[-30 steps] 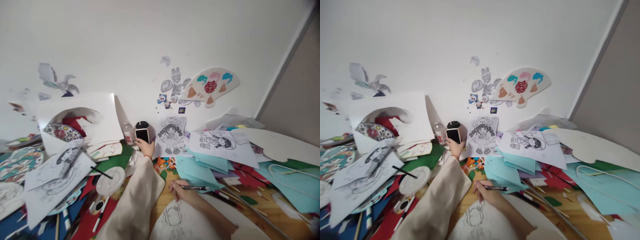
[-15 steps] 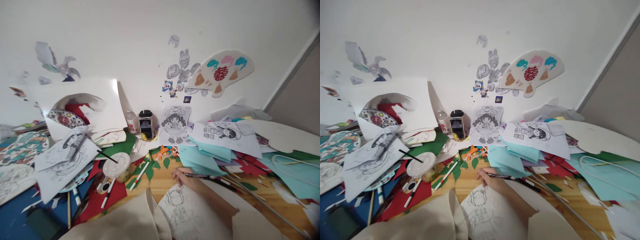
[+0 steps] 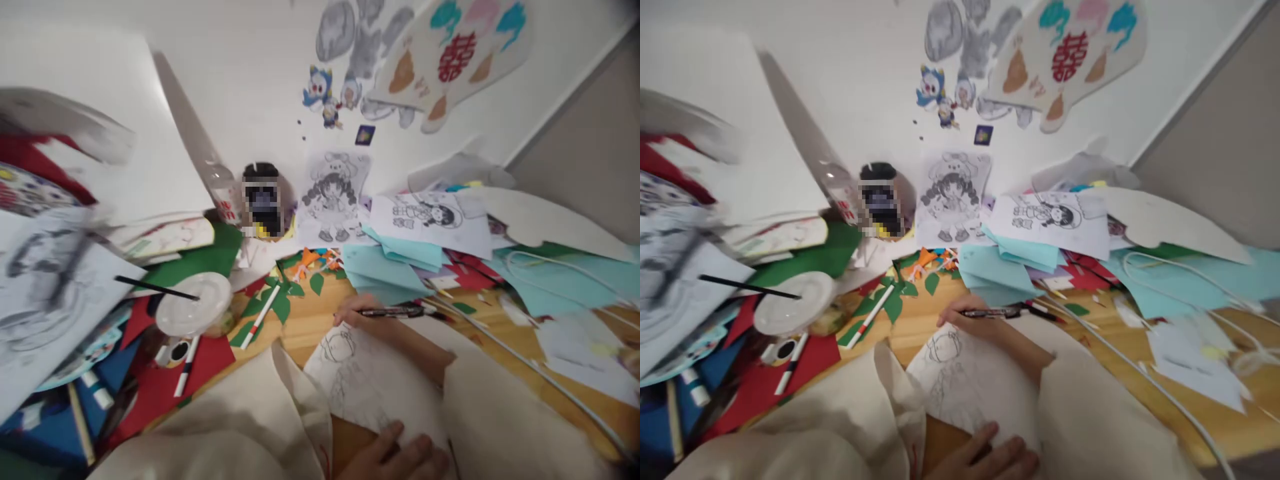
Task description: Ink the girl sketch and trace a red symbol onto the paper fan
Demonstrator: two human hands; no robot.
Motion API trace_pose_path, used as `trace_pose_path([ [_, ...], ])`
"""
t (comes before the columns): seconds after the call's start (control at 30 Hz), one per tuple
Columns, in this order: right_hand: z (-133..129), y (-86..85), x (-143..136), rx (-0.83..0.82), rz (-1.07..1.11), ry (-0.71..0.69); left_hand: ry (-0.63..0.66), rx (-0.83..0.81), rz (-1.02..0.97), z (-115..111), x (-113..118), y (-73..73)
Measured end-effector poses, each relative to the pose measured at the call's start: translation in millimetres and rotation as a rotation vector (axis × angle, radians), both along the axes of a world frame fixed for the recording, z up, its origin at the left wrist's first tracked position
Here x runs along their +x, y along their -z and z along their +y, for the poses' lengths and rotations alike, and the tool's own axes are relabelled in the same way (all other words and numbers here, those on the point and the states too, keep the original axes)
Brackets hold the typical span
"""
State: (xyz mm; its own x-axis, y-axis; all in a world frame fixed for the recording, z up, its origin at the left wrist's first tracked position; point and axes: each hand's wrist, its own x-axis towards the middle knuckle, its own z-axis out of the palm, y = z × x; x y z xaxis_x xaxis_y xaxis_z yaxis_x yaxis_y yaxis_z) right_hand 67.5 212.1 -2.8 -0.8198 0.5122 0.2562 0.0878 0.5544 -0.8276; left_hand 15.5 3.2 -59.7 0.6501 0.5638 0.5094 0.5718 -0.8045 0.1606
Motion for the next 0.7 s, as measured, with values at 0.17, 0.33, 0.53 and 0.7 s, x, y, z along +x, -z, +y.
trace_pose_path([
  [0.17,-9.8,-14.0,5.1,-0.189,-0.099,0.022,-0.075,0.266,0.033,-4.1,-7.7,-20.9],
  [0.33,-19.4,-11.8,2.7,-0.249,-0.006,0.013,-0.021,0.174,0.096,-3.9,-11.8,-32.9],
  [0.53,-19.3,-7.8,5.2,-0.100,0.012,0.027,0.033,0.059,0.172,-6.0,-14.1,-39.5],
  [0.7,-22.5,-8.8,3.3,-0.042,-0.008,-0.013,0.053,0.002,0.203,-7.0,-14.9,-43.3],
])
